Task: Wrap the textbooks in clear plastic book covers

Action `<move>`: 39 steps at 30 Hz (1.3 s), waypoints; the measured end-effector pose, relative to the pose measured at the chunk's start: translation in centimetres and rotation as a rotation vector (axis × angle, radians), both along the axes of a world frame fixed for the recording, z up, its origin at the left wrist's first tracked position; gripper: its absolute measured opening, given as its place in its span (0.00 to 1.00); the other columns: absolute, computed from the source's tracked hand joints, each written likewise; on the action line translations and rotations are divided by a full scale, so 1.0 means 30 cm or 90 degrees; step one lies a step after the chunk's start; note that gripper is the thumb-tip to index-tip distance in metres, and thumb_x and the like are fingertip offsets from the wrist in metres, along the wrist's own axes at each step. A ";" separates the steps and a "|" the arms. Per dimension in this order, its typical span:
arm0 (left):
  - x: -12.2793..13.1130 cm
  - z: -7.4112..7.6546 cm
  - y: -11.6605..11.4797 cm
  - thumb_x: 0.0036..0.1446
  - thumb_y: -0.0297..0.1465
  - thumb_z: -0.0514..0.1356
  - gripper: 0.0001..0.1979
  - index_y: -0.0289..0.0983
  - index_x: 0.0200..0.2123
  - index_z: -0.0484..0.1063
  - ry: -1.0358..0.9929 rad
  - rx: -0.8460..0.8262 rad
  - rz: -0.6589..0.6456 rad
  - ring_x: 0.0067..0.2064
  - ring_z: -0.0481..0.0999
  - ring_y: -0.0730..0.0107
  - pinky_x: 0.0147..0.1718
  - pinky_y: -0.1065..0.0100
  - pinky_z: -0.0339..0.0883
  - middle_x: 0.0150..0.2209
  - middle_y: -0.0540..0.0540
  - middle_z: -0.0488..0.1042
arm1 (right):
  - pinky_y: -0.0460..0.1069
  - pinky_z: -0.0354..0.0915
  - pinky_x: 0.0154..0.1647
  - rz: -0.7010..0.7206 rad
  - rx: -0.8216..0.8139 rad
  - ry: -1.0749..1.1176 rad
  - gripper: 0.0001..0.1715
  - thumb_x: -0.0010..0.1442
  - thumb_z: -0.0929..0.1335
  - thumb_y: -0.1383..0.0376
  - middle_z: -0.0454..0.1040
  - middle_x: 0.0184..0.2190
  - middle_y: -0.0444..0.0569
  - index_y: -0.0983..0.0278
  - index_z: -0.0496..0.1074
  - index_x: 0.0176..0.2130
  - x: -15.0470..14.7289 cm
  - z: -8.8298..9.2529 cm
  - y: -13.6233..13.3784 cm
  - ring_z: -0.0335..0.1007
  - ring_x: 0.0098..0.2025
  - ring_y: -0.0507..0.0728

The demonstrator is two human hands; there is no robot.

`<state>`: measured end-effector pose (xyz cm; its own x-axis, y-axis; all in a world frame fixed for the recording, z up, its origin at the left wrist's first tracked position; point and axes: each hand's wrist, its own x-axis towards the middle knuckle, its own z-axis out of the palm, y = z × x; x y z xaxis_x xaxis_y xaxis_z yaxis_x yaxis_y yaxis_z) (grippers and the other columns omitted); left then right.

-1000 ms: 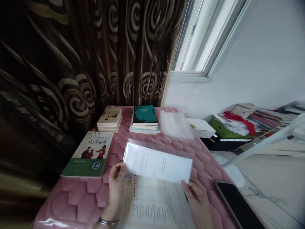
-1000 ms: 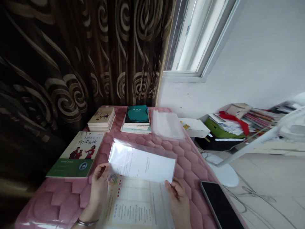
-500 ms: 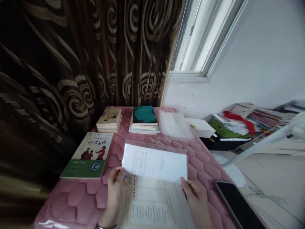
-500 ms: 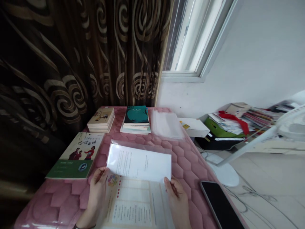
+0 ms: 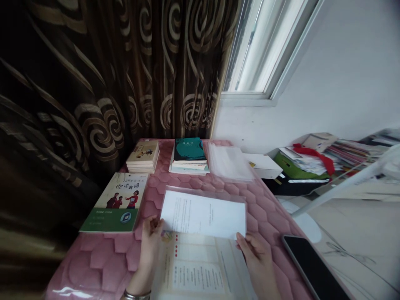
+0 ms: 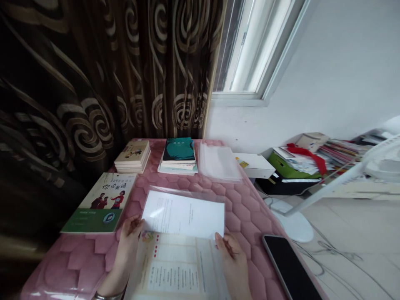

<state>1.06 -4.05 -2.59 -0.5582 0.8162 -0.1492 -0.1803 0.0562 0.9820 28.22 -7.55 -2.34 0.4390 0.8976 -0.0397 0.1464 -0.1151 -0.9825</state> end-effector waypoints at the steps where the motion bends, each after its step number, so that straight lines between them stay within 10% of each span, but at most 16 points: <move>1: -0.010 0.009 0.002 0.36 0.42 0.71 0.21 0.38 0.33 0.74 -0.013 -0.003 -0.047 0.34 0.74 0.66 0.35 0.67 0.67 0.30 0.49 0.76 | 0.49 0.61 0.23 0.004 0.002 0.001 0.24 0.45 0.71 0.43 0.68 0.19 0.44 0.61 0.68 0.21 0.001 -0.001 0.000 0.63 0.23 0.56; 5: -0.023 0.046 -0.002 0.38 0.43 0.70 0.21 0.35 0.33 0.76 -0.061 0.036 -0.169 0.34 0.75 0.65 0.35 0.67 0.68 0.32 0.46 0.78 | 0.49 0.60 0.22 -0.001 0.007 0.002 0.24 0.48 0.70 0.44 0.67 0.18 0.43 0.60 0.66 0.21 0.002 -0.005 0.000 0.62 0.22 0.56; 20: 0.014 0.031 0.052 0.35 0.44 0.72 0.23 0.36 0.31 0.73 -0.064 0.078 -0.017 0.30 0.72 0.71 0.29 0.71 0.67 0.30 0.49 0.75 | 0.47 0.62 0.26 0.011 0.098 0.093 0.24 0.51 0.70 0.44 0.70 0.22 0.44 0.62 0.69 0.25 0.009 -0.024 0.133 0.65 0.25 0.54; 39: 0.003 0.003 0.021 0.43 0.48 0.69 0.23 0.39 0.36 0.72 -0.014 0.059 -0.050 0.32 0.73 0.70 0.30 0.72 0.69 0.32 0.50 0.75 | 0.47 0.58 0.25 -0.015 0.109 0.022 0.27 0.51 0.67 0.41 0.64 0.20 0.41 0.61 0.65 0.26 -0.021 0.021 0.137 0.59 0.23 0.53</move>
